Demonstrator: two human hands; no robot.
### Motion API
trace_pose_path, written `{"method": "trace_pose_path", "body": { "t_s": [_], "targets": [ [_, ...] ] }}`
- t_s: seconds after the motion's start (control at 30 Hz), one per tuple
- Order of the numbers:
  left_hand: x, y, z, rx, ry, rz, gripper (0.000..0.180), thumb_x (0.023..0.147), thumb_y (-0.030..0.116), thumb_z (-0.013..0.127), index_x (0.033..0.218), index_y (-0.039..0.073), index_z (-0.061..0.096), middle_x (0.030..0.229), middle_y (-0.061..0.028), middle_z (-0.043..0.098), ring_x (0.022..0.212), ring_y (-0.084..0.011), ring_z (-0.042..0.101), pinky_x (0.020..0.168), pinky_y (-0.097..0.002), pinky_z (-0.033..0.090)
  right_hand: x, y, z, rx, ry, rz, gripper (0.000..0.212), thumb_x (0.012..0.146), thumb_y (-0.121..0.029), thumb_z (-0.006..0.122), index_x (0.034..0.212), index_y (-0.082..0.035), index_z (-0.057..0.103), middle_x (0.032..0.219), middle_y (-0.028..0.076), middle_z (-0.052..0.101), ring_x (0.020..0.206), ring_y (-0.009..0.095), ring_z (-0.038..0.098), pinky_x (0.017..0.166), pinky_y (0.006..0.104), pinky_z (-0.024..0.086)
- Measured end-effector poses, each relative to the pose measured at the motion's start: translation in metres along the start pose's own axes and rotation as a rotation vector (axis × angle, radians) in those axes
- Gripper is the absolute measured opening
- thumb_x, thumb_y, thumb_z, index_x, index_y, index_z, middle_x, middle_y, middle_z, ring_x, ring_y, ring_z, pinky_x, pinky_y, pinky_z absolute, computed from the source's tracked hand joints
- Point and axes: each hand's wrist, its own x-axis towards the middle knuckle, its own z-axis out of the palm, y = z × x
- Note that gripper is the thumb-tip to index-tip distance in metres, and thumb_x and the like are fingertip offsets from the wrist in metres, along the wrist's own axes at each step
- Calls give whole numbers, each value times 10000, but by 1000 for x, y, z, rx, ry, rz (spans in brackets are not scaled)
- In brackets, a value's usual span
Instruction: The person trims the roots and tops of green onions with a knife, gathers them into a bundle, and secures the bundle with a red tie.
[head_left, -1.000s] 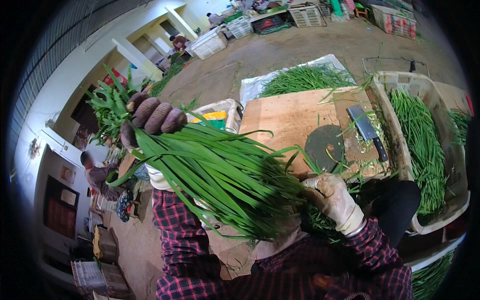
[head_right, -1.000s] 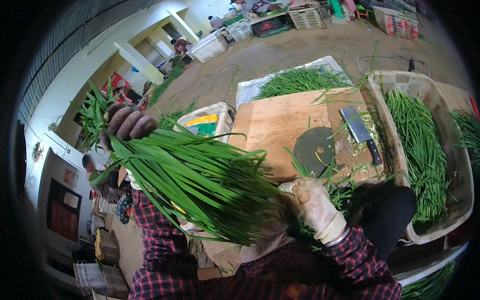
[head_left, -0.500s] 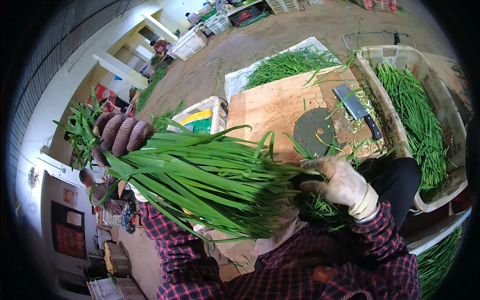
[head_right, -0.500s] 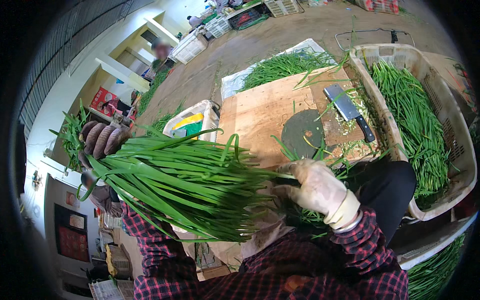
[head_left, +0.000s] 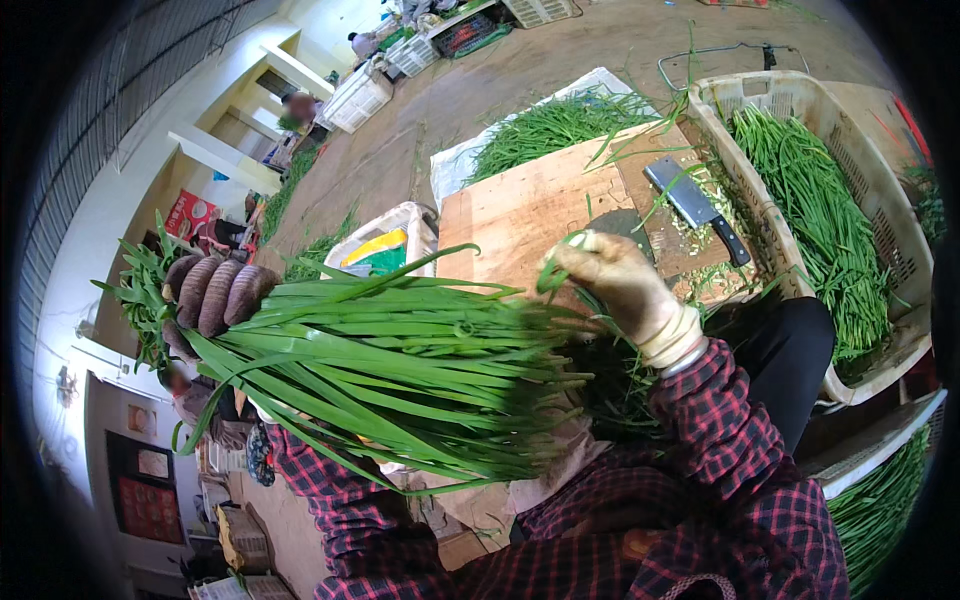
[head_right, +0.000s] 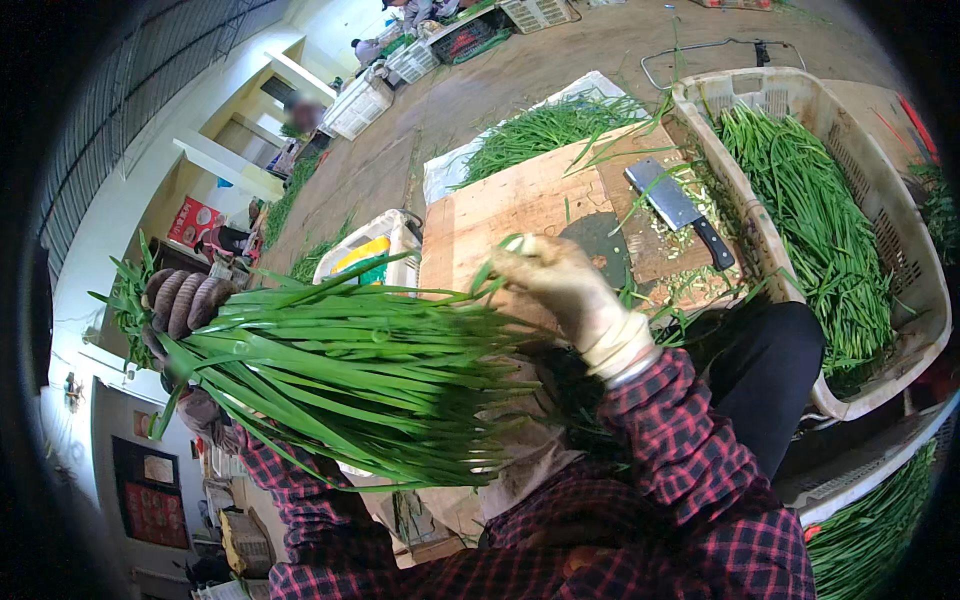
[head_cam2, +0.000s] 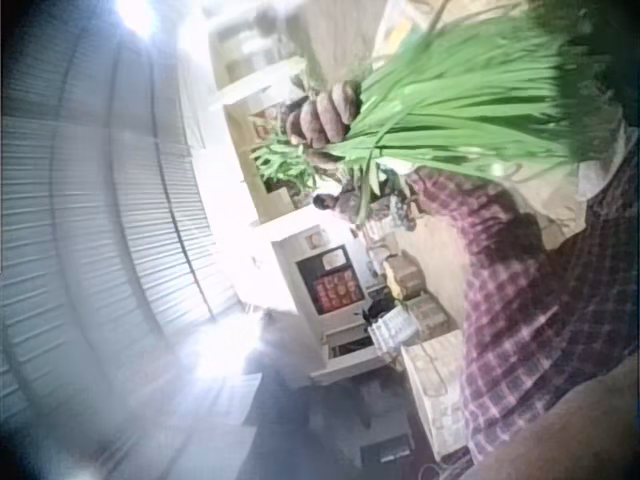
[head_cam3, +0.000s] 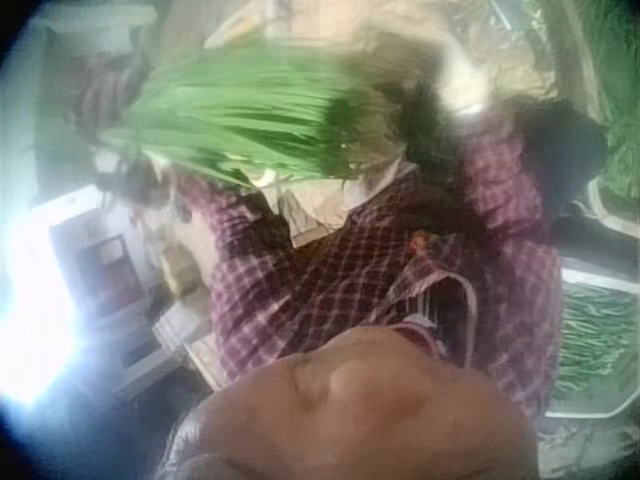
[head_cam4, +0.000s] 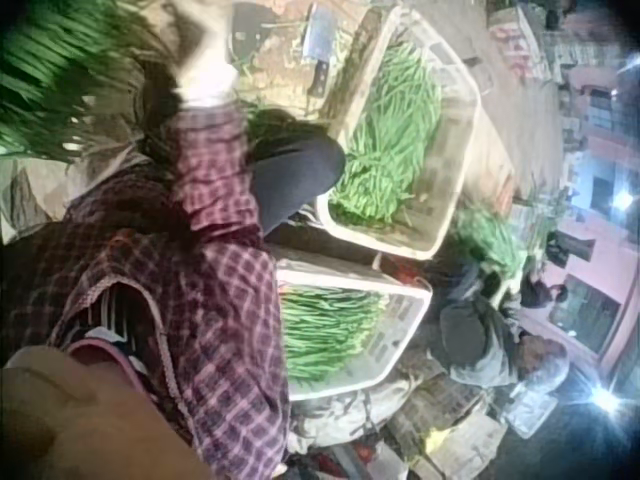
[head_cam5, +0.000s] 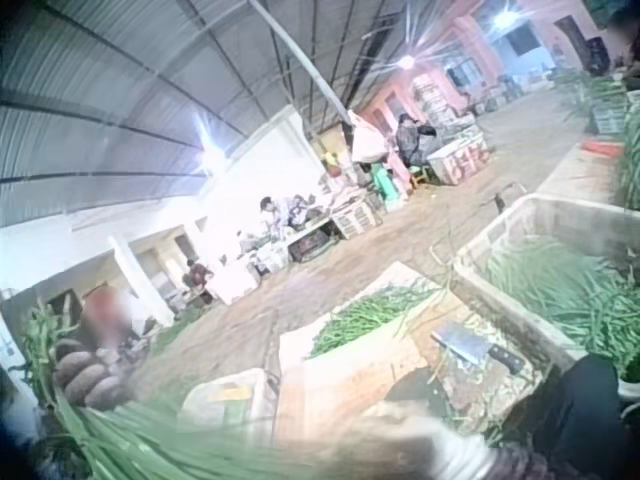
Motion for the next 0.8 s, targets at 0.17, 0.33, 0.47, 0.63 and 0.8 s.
{"method": "trace_pose_path", "body": {
  "t_s": [0.17,0.33,0.47,0.63,0.8],
  "targets": [
    [-4,14,-13,30,42,37,311,811,211,706,1056,78,569,756,98,590,601,0,540,624,-191,437,-57,51,-102,-931,307,387,329,854,-308,660,1051,-45,660,963,99,691,863,210,657,769,323,521],
    [16,9,3,-24,-62,47,309,812,205,703,1048,84,544,779,92,595,644,-2,574,653,-199,472,-51,-6,-75,-1590,-41,572,377,813,-399,634,1005,-81,696,905,176,689,903,353,656,815,422,515],
    [19,-22,13,-150,12,27,266,840,191,678,1029,92,519,788,86,571,648,-21,563,674,-221,462,-1,-56,-36,-628,85,-17,440,903,-392,580,1137,-21,607,986,146,655,918,211,634,813,328,481],
    [40,-19,28,-83,288,-101,249,873,204,633,1061,73,536,790,69,530,672,-64,515,673,-252,425,13,24,38,374,-394,236,357,961,-327,498,1232,-97,530,1061,19,599,935,161,540,836,300,416],
    [24,-16,-43,985,747,88,290,948,108,512,1214,-7,530,1075,-79,611,955,-168,599,856,-309,519,-30,78,18,214,-357,382,237,931,-266,532,1058,-71,581,849,17,585,711,149,510,654,290,402]
  ]
}}
